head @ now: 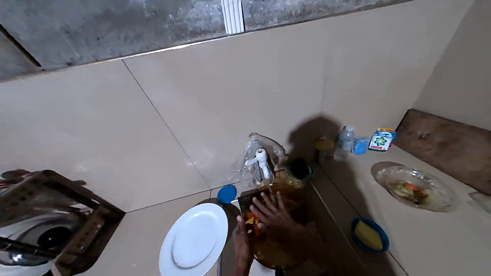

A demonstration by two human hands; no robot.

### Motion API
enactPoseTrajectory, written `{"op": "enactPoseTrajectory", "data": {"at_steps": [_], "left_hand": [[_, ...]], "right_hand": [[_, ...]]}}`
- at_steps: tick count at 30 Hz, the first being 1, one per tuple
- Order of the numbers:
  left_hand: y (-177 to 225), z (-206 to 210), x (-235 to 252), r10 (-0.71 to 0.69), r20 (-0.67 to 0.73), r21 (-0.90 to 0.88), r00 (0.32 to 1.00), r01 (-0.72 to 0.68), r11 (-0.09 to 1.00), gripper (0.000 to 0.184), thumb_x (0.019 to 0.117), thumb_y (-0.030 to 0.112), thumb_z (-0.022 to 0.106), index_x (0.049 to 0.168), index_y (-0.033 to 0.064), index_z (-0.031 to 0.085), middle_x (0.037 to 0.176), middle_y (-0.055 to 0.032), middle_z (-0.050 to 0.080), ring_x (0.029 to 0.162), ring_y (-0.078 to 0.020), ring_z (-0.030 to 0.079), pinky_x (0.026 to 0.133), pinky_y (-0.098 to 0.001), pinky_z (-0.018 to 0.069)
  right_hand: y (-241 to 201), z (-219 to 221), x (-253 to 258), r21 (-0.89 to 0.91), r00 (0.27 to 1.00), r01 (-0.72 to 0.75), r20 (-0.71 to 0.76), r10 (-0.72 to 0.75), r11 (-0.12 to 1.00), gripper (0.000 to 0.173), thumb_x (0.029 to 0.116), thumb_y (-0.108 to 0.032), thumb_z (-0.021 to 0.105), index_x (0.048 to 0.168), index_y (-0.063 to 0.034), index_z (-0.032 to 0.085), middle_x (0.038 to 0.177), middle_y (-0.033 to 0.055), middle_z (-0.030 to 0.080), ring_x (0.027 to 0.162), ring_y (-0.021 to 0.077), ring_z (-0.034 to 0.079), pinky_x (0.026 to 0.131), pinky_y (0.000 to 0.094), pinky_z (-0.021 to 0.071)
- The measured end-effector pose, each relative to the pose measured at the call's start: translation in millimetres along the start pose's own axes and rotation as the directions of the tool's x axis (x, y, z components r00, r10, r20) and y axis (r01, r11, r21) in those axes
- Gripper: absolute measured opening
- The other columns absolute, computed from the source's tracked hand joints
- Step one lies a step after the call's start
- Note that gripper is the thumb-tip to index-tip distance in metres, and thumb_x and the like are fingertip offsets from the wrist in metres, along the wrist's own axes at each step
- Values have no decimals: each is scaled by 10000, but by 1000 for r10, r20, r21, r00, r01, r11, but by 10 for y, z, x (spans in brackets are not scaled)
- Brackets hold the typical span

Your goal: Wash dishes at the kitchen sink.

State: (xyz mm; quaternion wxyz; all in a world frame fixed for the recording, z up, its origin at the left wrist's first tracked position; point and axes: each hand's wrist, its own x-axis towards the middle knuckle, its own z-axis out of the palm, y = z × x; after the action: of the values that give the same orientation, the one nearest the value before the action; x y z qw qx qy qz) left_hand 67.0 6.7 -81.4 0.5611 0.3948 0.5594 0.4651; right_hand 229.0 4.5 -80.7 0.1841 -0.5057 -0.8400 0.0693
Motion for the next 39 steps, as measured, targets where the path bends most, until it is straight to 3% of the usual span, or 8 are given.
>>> {"op": "enactPoseTrajectory", "data": {"at_steps": [4,9,13,18,27,31,33,39], "left_hand": [[-12,25,98,101,-6,-1,995,-101,995,582,1127,361,239,1110,-76,622,793,-112,655,685,-159,646,668,-346,574],[33,-155,204,-21,-19,-59,1000,20,998,461,1132,319,310,1132,-50,586,697,-72,626,550,-135,604,501,-291,527],[9,-272,162,-194,255,-74,947,219,973,415,1128,299,311,1136,12,610,775,-51,647,607,-109,609,537,-267,523],[142,-326,73,-195,638,-257,745,445,858,815,1053,589,42,1386,4,502,1216,-174,696,1117,-324,686,956,-503,565],[-16,-365,-194,-301,434,-4,849,336,942,428,1117,218,361,1503,39,406,1274,-194,654,1050,-316,702,919,-482,581],[-130,-517,-181,-253,382,-29,889,285,958,412,1103,169,376,1489,32,421,1298,-191,637,1076,-300,687,910,-473,574],[-136,-617,-173,-220,337,-41,915,247,968,412,1097,149,390,1488,29,437,1304,-191,632,1101,-297,677,931,-475,565],[-128,-840,-178,-182,148,-102,972,198,975,394,1078,102,445,1459,3,455,1197,-165,670,929,-240,713,809,-400,607]], "right_hand": [[-317,168,-358,31,980,197,13,-197,980,561,1103,-393,353,1558,-70,420,1662,106,336,1550,330,269,1174,748,156],[-330,-660,-934,-96,968,45,249,-20,994,563,1025,-184,586,1566,-214,435,1645,45,381,1545,316,290,1217,636,250],[152,-707,-1056,-121,960,236,-124,-250,964,377,942,22,609,1245,-167,731,1302,28,713,1292,322,620,1079,672,419],[-161,-1472,-1151,587,896,-279,-125,426,760,166,975,-87,630,1053,-1,748,1001,68,755,927,126,708,885,289,568],[708,-833,-1213,940,611,-271,3,792,206,203,1008,-144,619,1139,3,666,974,108,718,867,207,722,772,388,635],[696,-480,-990,980,745,4,-137,653,200,196,1000,-64,587,1118,88,625,923,113,722,789,164,719,674,309,623],[459,-636,-782,985,698,-167,97,710,29,183,1000,-114,609,1134,7,639,951,84,730,843,179,723,767,350,624],[412,-268,-291,994,778,-71,7,628,77,174,963,-96,642,1080,18,700,932,83,735,846,149,711,796,338,615]]}}
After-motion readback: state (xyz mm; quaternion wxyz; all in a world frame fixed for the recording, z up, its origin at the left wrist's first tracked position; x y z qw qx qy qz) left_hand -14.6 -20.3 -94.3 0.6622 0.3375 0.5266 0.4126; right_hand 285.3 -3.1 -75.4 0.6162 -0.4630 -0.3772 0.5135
